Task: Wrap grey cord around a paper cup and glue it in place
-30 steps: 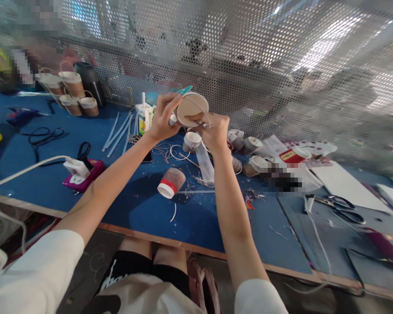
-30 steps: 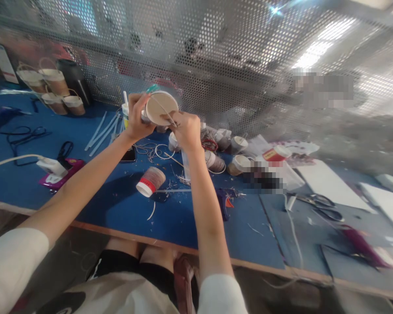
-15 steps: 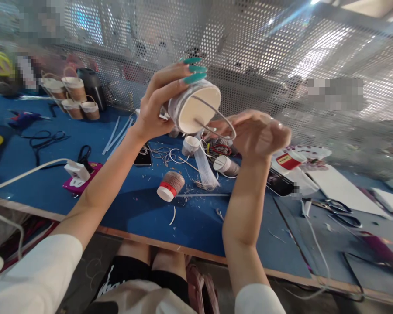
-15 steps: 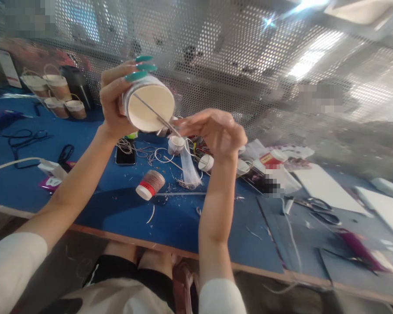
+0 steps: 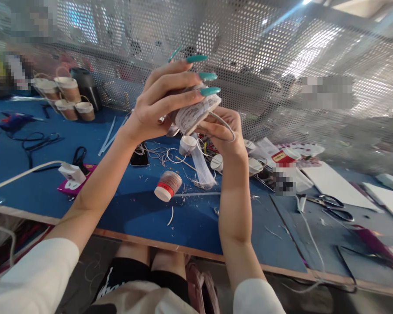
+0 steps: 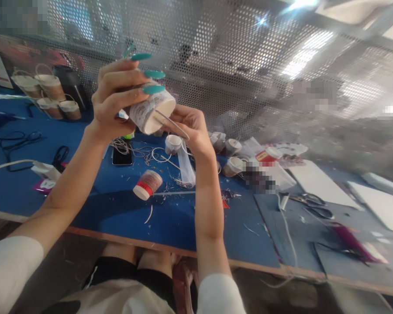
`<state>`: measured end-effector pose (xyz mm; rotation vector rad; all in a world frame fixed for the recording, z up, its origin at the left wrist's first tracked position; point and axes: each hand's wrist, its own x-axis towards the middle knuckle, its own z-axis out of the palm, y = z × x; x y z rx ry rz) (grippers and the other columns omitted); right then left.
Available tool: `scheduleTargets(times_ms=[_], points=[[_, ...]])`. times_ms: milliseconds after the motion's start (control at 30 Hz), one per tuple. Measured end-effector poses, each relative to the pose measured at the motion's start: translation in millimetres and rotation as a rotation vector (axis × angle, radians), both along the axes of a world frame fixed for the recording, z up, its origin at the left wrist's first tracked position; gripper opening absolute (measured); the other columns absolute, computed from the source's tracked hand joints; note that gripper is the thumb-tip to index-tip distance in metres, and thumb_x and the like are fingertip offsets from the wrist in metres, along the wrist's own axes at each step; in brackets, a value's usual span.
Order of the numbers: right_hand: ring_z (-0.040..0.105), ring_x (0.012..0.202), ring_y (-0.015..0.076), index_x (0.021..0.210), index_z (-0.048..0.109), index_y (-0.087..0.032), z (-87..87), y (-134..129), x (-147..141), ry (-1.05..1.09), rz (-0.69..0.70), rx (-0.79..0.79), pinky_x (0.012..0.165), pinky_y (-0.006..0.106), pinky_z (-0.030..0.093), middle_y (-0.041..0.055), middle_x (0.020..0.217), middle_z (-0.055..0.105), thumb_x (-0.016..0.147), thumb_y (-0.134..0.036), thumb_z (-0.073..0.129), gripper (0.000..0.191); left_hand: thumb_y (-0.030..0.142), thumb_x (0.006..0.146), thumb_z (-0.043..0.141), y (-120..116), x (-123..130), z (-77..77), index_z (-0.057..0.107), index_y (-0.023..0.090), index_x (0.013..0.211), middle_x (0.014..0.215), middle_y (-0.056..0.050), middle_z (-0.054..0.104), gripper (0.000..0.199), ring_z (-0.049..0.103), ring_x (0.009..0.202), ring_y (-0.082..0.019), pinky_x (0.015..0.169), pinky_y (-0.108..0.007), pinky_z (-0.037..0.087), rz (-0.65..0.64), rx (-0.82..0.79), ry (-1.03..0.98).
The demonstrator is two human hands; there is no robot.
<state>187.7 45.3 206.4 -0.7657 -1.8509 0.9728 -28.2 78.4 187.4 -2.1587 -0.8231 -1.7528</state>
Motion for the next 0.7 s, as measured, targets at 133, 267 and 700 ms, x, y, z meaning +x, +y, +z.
scheduleTargets(times_ms=[133,267,700], points=[[0.073,0.088,0.023,0.088,0.07,-0.023,1.4,0.7,-2.3,0.101,0.053,-0.046,0.081,0.036,0.063,0.0022,0.089,0.075,0.07,-0.045,0.074,0.028,0.067,0.078,0.062,-4.4,0.2,5.7,0.061,0.022,0.089,0.111,-0.006,0.063,0.046,0.051,0.132,-0.035,0.112,-0.063,0.036,-0.028,0.007,0.073],[0.074,0.083,0.0196,0.085,0.07,-0.022,-1.6,11.0,-2.6,0.106,0.029,-0.085,0.078,0.036,0.063,0.0008,0.083,0.072,0.074,-0.043,0.072,0.025,0.063,0.076,0.067,4.3,-4.3,2.9,0.06,0.02,0.091,0.115,-0.012,0.063,0.047,0.046,0.134,-0.04,0.109,-0.069,0.037,-0.06,-0.063,0.002],[0.074,0.091,0.0208,0.091,0.066,-0.019,-29.7,68.4,8.3,-0.021,-0.136,-0.133,0.082,0.036,0.061,0.0076,0.095,0.075,0.087,-0.051,0.06,0.033,0.051,0.068,0.077,84.6,-4.3,-65.4,0.032,0.029,0.131,0.138,-0.012,0.046,0.081,0.041,0.139,-0.034,0.118,-0.052,0.036,0.027,-0.2,-0.112]])
